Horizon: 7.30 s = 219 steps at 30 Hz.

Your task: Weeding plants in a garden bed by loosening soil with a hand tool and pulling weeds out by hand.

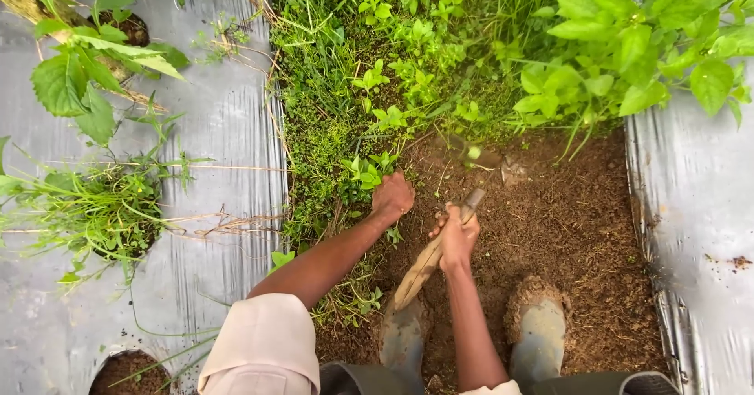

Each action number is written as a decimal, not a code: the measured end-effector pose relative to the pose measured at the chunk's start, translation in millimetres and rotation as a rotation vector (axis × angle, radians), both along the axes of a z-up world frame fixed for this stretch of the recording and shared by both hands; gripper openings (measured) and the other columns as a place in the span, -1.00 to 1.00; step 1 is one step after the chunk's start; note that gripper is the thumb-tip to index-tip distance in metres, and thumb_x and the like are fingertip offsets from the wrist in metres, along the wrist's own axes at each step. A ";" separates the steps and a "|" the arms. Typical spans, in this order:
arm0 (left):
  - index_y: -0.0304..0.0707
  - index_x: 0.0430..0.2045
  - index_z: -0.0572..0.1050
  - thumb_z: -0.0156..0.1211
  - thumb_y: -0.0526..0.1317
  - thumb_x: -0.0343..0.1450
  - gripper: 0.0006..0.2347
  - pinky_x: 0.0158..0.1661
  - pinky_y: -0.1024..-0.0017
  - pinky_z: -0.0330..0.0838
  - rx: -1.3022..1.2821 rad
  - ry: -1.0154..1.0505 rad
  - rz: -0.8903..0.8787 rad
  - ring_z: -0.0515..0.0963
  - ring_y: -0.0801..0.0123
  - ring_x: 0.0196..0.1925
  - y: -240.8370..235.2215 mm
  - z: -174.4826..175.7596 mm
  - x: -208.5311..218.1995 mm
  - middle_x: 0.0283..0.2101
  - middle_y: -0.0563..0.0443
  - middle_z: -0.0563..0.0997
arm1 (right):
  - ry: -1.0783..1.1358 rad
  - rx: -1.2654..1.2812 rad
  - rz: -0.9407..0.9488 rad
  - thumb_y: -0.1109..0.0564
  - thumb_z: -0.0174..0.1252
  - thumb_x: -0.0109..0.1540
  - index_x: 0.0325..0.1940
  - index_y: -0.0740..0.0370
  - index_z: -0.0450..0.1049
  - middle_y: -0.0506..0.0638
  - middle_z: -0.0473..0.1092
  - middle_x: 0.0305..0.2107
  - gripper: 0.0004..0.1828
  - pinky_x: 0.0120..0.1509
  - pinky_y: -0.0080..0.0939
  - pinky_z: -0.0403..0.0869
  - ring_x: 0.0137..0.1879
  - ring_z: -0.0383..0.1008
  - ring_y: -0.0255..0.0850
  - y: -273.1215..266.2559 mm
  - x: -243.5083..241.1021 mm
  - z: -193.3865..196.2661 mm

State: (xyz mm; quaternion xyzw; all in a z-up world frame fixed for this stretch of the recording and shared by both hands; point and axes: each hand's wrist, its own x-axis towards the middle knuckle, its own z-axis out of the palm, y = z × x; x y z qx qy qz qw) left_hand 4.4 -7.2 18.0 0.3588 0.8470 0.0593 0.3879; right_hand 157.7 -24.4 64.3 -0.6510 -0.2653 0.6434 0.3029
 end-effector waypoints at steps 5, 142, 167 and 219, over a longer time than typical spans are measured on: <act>-0.50 0.11 0.43 0.00 0.25 0.47 -0.35 -0.14 -0.10 0.61 -0.149 -0.015 -0.115 0.64 -0.17 0.07 -0.3 9.7 -2.9 0.01 -0.45 0.60 | 0.011 0.014 -0.080 0.07 0.03 0.35 -0.17 0.11 0.29 -0.13 0.28 -0.63 -0.90 -0.49 -0.30 0.51 -0.59 0.35 -0.36 10.4 21.5 -18.0; -0.27 -0.17 0.63 0.20 -0.49 0.40 -0.80 -0.26 0.17 0.71 0.200 0.496 -0.529 0.74 0.04 -0.17 -32.0 9.7 -91.1 0.05 -0.12 0.59 | 0.121 -0.238 0.274 0.10 0.13 0.18 -0.26 0.15 0.26 -0.04 0.21 -0.69 -0.81 -0.62 -0.12 0.39 -0.68 0.23 -0.25 -25.3 -34.2 -19.1; -0.12 -0.22 0.62 -0.01 -0.35 0.54 -0.81 0.11 0.28 0.35 0.173 0.617 -0.753 0.57 0.26 0.05 -47.3 47.1 -83.1 -0.15 0.11 0.61 | 0.067 -0.079 0.363 0.09 0.13 0.24 -0.25 0.08 0.31 -0.13 0.28 -0.68 -0.88 -0.57 -0.25 0.45 -0.65 0.32 -0.32 8.0 11.4 25.2; -0.42 0.00 0.54 0.23 -0.22 0.46 -0.71 -0.33 0.44 0.63 0.086 1.011 -0.023 0.69 0.24 -0.18 -75.8 25.1 -9.2 -0.24 -0.14 0.65 | 0.142 -0.069 0.232 -0.10 0.21 0.26 -0.25 -0.01 0.34 -0.12 0.34 -0.68 -0.77 -0.53 -0.23 0.48 -0.62 0.38 -0.29 -25.0 -57.2 -13.2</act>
